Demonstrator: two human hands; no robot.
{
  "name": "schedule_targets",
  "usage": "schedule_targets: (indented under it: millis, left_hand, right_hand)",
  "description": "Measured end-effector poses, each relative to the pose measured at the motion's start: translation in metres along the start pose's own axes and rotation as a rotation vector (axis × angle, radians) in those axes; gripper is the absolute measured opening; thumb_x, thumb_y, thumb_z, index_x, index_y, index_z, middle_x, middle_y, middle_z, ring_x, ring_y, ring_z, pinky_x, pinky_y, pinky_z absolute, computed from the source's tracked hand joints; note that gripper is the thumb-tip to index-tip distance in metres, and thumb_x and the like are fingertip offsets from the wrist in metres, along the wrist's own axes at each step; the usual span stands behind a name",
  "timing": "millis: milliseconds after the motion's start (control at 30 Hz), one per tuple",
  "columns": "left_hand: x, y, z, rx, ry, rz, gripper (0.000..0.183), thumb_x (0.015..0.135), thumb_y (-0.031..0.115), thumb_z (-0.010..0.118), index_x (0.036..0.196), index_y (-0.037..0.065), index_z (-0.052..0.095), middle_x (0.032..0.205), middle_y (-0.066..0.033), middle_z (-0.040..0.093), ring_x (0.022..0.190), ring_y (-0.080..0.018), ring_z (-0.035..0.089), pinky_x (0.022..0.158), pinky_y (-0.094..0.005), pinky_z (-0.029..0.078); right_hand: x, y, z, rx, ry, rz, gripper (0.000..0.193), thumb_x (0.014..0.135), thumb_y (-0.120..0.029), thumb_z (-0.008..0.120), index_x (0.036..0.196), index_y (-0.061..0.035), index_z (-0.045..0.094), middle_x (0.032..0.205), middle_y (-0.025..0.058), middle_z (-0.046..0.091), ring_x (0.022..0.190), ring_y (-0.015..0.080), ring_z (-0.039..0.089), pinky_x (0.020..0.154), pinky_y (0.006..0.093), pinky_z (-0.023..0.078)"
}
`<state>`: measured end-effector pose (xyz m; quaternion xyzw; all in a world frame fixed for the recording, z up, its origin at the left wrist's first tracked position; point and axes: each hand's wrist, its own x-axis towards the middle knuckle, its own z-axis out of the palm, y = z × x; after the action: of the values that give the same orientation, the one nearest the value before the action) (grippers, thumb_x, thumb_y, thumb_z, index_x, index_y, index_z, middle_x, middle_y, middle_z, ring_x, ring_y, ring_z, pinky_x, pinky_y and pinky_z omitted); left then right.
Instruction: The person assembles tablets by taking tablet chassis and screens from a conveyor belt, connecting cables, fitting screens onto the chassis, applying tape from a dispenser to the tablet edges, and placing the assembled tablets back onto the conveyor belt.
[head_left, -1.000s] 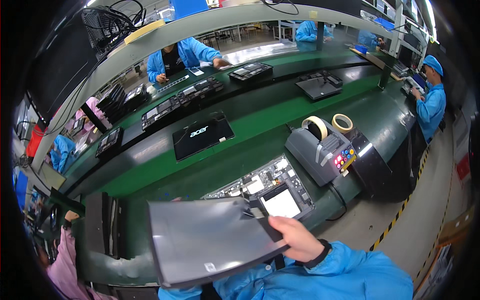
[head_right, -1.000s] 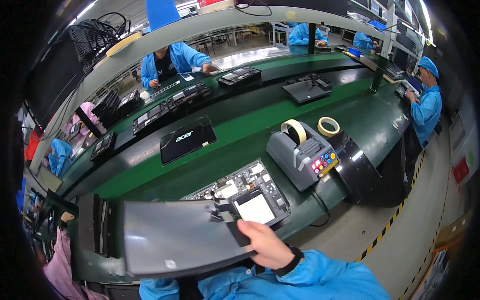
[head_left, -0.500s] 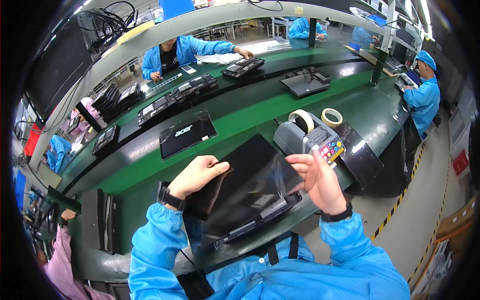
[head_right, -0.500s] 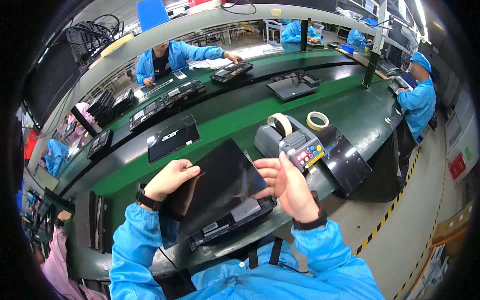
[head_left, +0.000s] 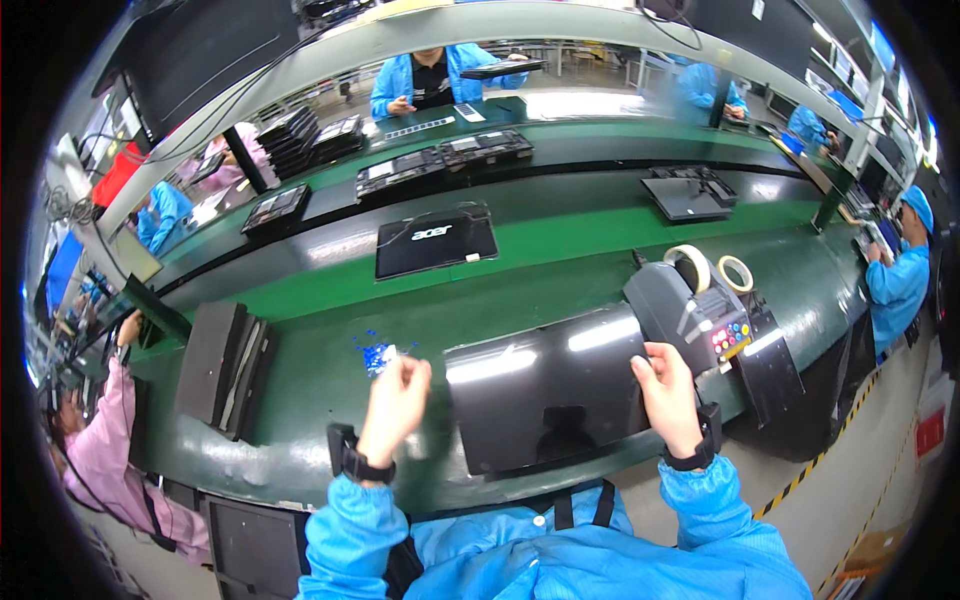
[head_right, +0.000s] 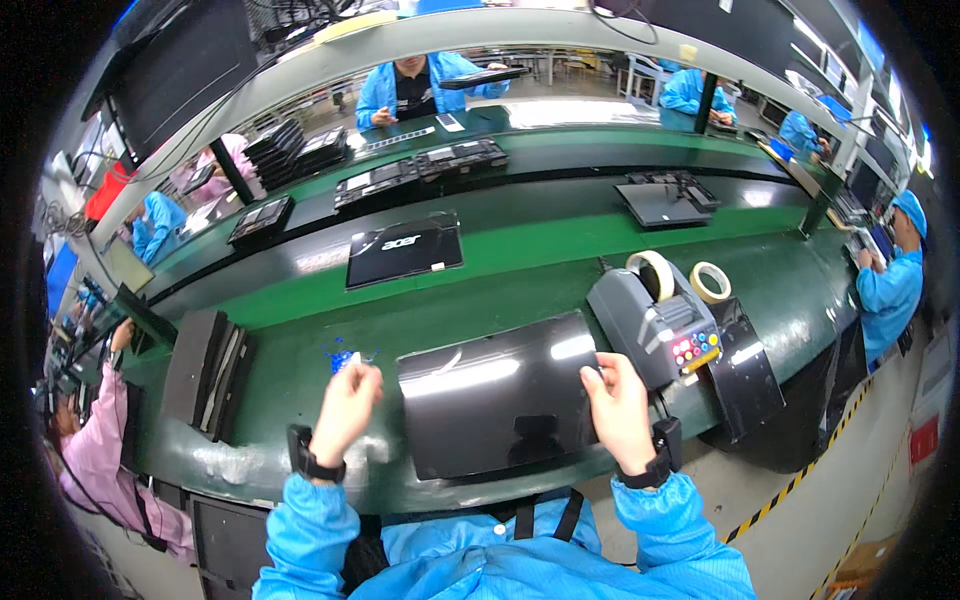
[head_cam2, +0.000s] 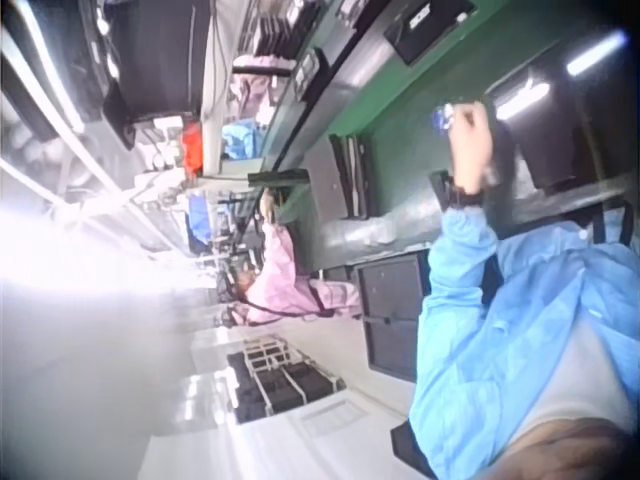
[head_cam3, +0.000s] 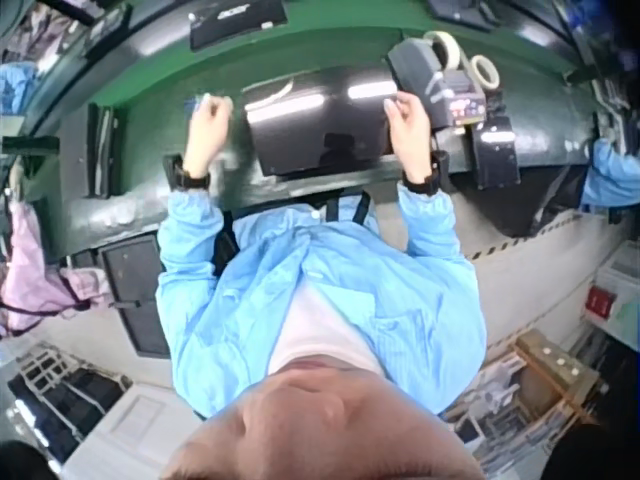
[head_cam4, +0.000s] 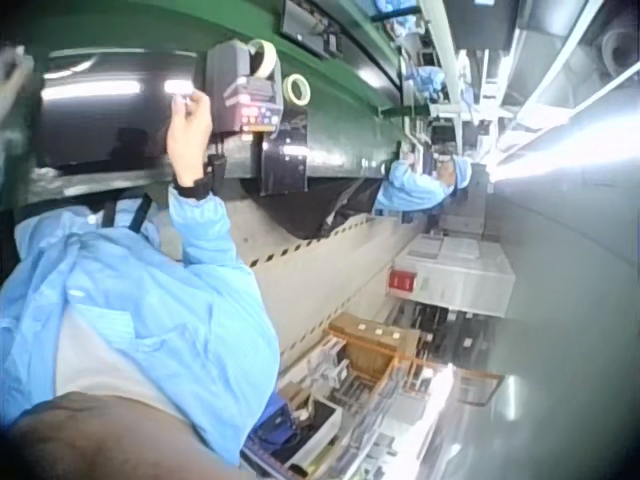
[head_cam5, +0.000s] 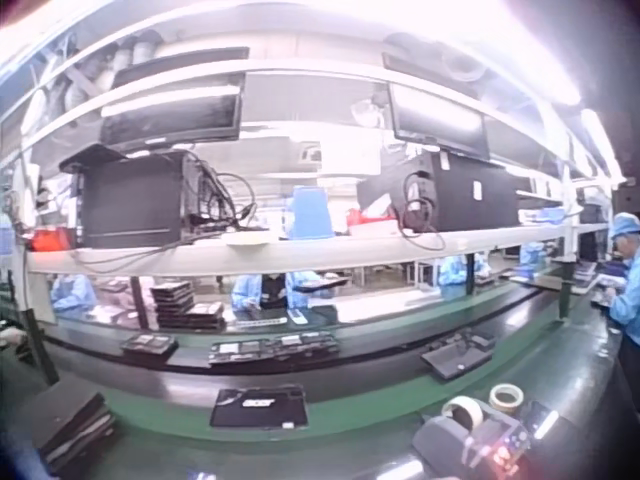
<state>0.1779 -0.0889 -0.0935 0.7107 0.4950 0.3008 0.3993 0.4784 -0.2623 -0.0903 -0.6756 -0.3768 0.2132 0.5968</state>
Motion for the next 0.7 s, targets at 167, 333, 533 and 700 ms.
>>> schedule_targets:
  millis: [167, 333, 533, 700]
  left_hand:
    - [-0.042, -0.008, 0.028, -0.265, -0.209, -0.127, 0.026, 0.093, 0.027, 0.058, 0.090, 0.001, 0.052, 0.076, -0.0029, 0.057, 0.069, -0.0097, 0.054, 0.063, -0.0253, 0.046]
    - [-0.039, -0.004, 0.035, -0.071, -0.117, -0.035, 0.029, 0.091, 0.029, 0.061, 0.086, 0.003, 0.048, 0.068, -0.0014, 0.051, 0.062, -0.0081, 0.045, 0.056, -0.0258, 0.041]
    - [-0.031, 0.007, 0.029, -0.030, -0.103, 0.015, 0.035, 0.087, 0.030, 0.065, 0.077, 0.002, 0.048, 0.058, -0.0039, 0.048, 0.056, -0.0108, 0.044, 0.051, -0.0303, 0.039]
    - [-0.041, 0.030, 0.019, 0.049, 0.013, 0.035, 0.038, 0.084, 0.029, 0.067, 0.070, 0.000, 0.047, 0.053, -0.0105, 0.047, 0.049, -0.0156, 0.043, 0.047, -0.0318, 0.038]
  right_hand:
    - [-0.002, -0.004, 0.000, -0.092, -0.008, 0.009, 0.025, 0.090, -0.009, 0.060, 0.110, 0.0043, 0.053, 0.082, 0.0077, 0.065, 0.075, 0.0091, 0.058, 0.067, 0.0234, 0.046]
    - [-0.002, -0.023, 0.010, -0.595, 0.128, -0.338, 0.027, 0.087, -0.014, 0.065, 0.105, 0.0036, 0.056, 0.079, 0.0110, 0.060, 0.070, 0.0191, 0.057, 0.065, 0.0316, 0.046]
    - [0.010, -0.006, 0.010, -0.614, 0.085, -0.151, 0.032, 0.079, -0.025, 0.072, 0.087, 0.0030, 0.059, 0.076, 0.0133, 0.054, 0.069, 0.0292, 0.054, 0.066, 0.0364, 0.046]
    - [0.010, -0.018, 0.008, -0.813, 0.118, -0.246, 0.028, 0.084, -0.023, 0.069, 0.084, 0.0026, 0.056, 0.080, 0.0115, 0.057, 0.070, 0.0214, 0.055, 0.066, 0.0315, 0.045]
